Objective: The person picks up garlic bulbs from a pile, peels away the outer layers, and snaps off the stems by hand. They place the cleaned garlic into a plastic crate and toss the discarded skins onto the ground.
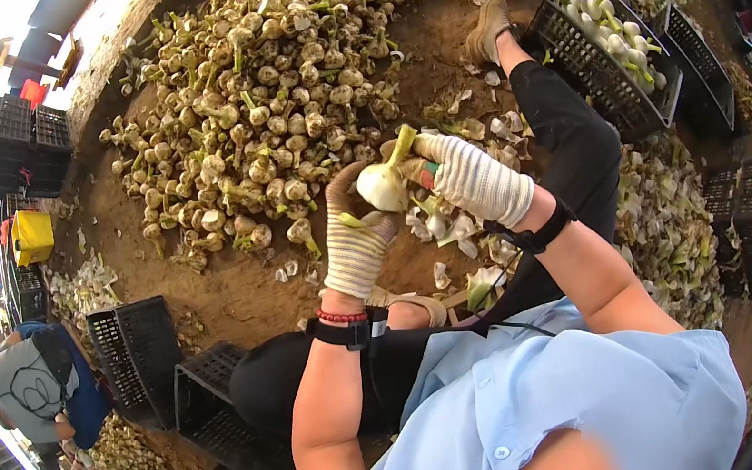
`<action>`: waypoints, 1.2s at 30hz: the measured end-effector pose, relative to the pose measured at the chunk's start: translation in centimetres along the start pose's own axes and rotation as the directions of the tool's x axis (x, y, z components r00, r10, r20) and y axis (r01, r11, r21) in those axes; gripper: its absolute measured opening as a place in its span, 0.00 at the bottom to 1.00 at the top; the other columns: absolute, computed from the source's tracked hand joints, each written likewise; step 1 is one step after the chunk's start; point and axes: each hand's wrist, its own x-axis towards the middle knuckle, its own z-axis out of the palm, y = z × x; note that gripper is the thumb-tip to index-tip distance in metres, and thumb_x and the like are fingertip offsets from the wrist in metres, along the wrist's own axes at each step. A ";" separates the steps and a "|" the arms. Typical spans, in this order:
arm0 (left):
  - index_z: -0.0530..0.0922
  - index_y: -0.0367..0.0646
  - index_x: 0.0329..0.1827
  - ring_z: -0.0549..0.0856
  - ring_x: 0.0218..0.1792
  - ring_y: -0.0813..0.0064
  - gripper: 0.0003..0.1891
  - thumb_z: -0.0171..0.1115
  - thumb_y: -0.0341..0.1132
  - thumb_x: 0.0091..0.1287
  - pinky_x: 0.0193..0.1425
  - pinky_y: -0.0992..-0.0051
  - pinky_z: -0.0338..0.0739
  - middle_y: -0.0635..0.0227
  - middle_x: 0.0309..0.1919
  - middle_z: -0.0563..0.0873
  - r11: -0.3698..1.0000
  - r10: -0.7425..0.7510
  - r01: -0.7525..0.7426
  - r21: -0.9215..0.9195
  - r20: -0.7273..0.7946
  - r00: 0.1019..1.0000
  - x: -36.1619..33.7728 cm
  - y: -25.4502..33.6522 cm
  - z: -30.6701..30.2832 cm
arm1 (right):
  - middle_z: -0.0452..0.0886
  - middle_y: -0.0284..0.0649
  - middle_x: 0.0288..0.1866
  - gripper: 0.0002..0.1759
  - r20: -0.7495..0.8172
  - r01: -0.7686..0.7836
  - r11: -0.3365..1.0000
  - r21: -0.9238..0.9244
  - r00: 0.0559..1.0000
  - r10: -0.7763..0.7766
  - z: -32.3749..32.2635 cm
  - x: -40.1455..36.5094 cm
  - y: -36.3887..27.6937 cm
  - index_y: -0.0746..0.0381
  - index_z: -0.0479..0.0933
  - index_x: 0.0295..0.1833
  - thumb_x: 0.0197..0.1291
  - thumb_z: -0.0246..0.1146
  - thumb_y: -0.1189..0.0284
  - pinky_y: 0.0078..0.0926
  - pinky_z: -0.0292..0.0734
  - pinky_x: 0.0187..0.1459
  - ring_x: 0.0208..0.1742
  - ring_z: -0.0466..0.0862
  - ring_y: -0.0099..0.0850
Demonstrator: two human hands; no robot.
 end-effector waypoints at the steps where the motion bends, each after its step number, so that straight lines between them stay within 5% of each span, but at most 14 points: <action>1: 0.63 0.47 0.70 0.80 0.56 0.71 0.44 0.77 0.20 0.50 0.58 0.72 0.80 0.64 0.58 0.77 0.991 -0.059 0.062 -0.120 0.033 0.998 -0.6 0.1 0.2 | 0.84 0.43 0.38 0.13 -0.035 -0.002 1.000 0.007 0.999 0.002 0.3 0.0 1.1 0.67 0.78 0.54 0.70 0.59 0.72 0.29 0.78 0.39 0.37 0.82 0.30; 2: 0.61 0.48 0.73 0.79 0.58 0.70 0.47 0.75 0.19 0.50 0.60 0.71 0.80 0.62 0.61 0.75 0.964 -0.092 0.111 -0.241 0.087 0.992 -0.8 0.2 0.7 | 0.81 0.36 0.32 0.11 0.014 -0.107 0.991 -0.076 0.994 0.109 -0.1 -0.2 -0.8 0.67 0.78 0.50 0.70 0.59 0.70 0.25 0.75 0.31 0.32 0.80 0.24; 3: 0.60 0.49 0.75 0.78 0.59 0.66 0.50 0.76 0.20 0.48 0.61 0.68 0.78 0.59 0.61 0.75 0.969 0.097 -0.111 0.223 0.070 0.993 -0.7 -1.0 0.5 | 0.78 0.30 0.28 0.09 0.058 -0.283 0.959 0.025 0.958 0.281 -0.1 -0.7 -1.4 0.63 0.78 0.48 0.70 0.61 0.69 0.21 0.70 0.23 0.25 0.75 0.18; 5: 0.67 0.49 0.70 0.81 0.56 0.61 0.43 0.78 0.24 0.47 0.60 0.66 0.78 0.58 0.56 0.79 0.846 0.246 -0.196 0.497 -0.037 0.968 -0.6 -0.1 1.2 | 0.74 0.26 0.25 0.08 -0.008 -0.119 0.895 0.429 0.991 0.135 1.1 -0.7 0.9 0.57 0.78 0.47 0.70 0.62 0.65 0.21 0.65 0.18 0.20 0.69 0.17; 7: 0.69 0.48 0.67 0.81 0.54 0.61 0.40 0.77 0.23 0.48 0.59 0.65 0.79 0.59 0.54 0.79 0.837 0.312 -0.273 0.474 -0.005 0.950 -0.4 0.9 1.1 | 0.74 0.24 0.30 0.14 0.046 -0.206 0.946 0.250 0.978 0.201 0.2 -1.0 0.7 0.57 0.77 0.46 0.71 0.62 0.57 0.19 0.66 0.22 0.26 0.69 0.14; 9: 0.70 0.49 0.67 0.81 0.52 0.63 0.41 0.77 0.22 0.47 0.56 0.67 0.80 0.61 0.53 0.79 0.897 -0.085 0.081 -0.435 0.010 0.996 -0.6 1.1 2.1 | 0.75 0.25 0.34 0.22 0.096 -0.242 0.824 0.511 0.970 0.225 -0.1 -1.3 -0.4 0.58 0.78 0.49 0.68 0.63 0.49 0.17 0.68 0.26 0.30 0.70 0.13; 10: 0.70 0.50 0.67 0.82 0.51 0.62 0.41 0.77 0.21 0.46 0.55 0.69 0.80 0.61 0.53 0.78 0.874 0.322 -0.299 0.383 0.004 0.947 -0.3 0.0 1.0 | 0.77 0.27 0.37 0.26 0.074 -0.193 0.903 0.385 0.981 0.178 -0.7 -1.3 -1.3 0.61 0.78 0.55 0.68 0.64 0.49 0.18 0.71 0.32 0.35 0.72 0.15; 13: 0.71 0.50 0.67 0.82 0.51 0.60 0.41 0.78 0.22 0.45 0.54 0.69 0.81 0.60 0.54 0.77 0.976 0.192 -0.189 0.107 -0.015 0.981 0.5 -2.6 1.3 | 0.80 0.30 0.43 0.23 0.020 -0.206 0.933 0.294 0.978 0.210 -1.2 -2.4 -5.7 0.65 0.77 0.58 0.69 0.65 0.57 0.20 0.73 0.43 0.42 0.73 0.18; 15: 0.71 0.50 0.66 0.82 0.51 0.59 0.41 0.79 0.23 0.45 0.55 0.67 0.81 0.59 0.54 0.76 0.807 0.424 -0.398 0.436 0.040 0.905 -0.1 -0.1 1.9 | 0.80 0.31 0.39 0.19 -0.001 -0.148 0.967 0.207 0.988 0.152 -0.5 -2.3 -4.2 0.62 0.76 0.60 0.72 0.61 0.61 0.20 0.72 0.38 0.37 0.74 0.18; 23: 0.70 0.45 0.65 0.81 0.50 0.64 0.41 0.83 0.26 0.45 0.56 0.67 0.80 0.61 0.52 0.78 0.754 0.424 -0.392 0.528 0.064 0.903 -1.6 4.9 2.0 | 0.83 0.27 0.43 0.15 0.063 -0.188 0.949 0.253 0.982 0.178 -0.9 -2.7 -1.8 0.64 0.79 0.59 0.70 0.62 0.70 0.18 0.73 0.45 0.42 0.76 0.17; 25: 0.73 0.40 0.61 0.83 0.45 0.72 0.33 0.80 0.28 0.51 0.51 0.73 0.81 0.62 0.49 0.82 0.997 0.009 -0.005 -0.077 0.061 0.998 -2.4 5.5 2.0 | 0.82 0.26 0.37 0.14 0.073 -0.043 0.965 0.259 0.997 0.025 -1.3 -2.7 -2.2 0.67 0.80 0.55 0.68 0.63 0.72 0.19 0.73 0.41 0.37 0.74 0.16; 27: 0.75 0.37 0.59 0.85 0.43 0.74 0.27 0.75 0.35 0.59 0.47 0.74 0.83 0.62 0.46 0.85 0.796 -0.203 0.334 -0.505 0.297 0.933 -2.1 4.3 0.8 | 0.83 0.26 0.39 0.12 0.131 -0.092 0.957 0.276 0.990 0.057 -2.0 -3.2 -3.9 0.65 0.81 0.54 0.67 0.62 0.76 0.18 0.74 0.44 0.40 0.76 0.15; 30: 0.75 0.36 0.60 0.86 0.42 0.63 0.33 0.71 0.53 0.61 0.48 0.68 0.83 0.59 0.47 0.86 0.532 -0.274 0.520 -0.668 0.445 0.853 -2.4 3.1 0.0 | 0.82 0.25 0.40 0.12 0.227 -0.170 0.952 0.255 0.968 0.112 -3.0 -3.6 -4.4 0.64 0.81 0.53 0.65 0.63 0.77 0.17 0.72 0.45 0.41 0.76 0.14; 36: 0.77 0.39 0.57 0.86 0.45 0.67 0.26 0.58 0.54 0.72 0.50 0.69 0.84 0.60 0.47 0.86 0.452 -0.411 0.502 -0.737 0.328 0.851 0.1 -2.6 0.6 | 0.84 0.27 0.39 0.14 0.347 -0.177 0.978 0.112 0.929 0.129 -2.0 -3.2 -4.4 0.65 0.83 0.53 0.62 0.66 0.77 0.18 0.75 0.44 0.40 0.79 0.17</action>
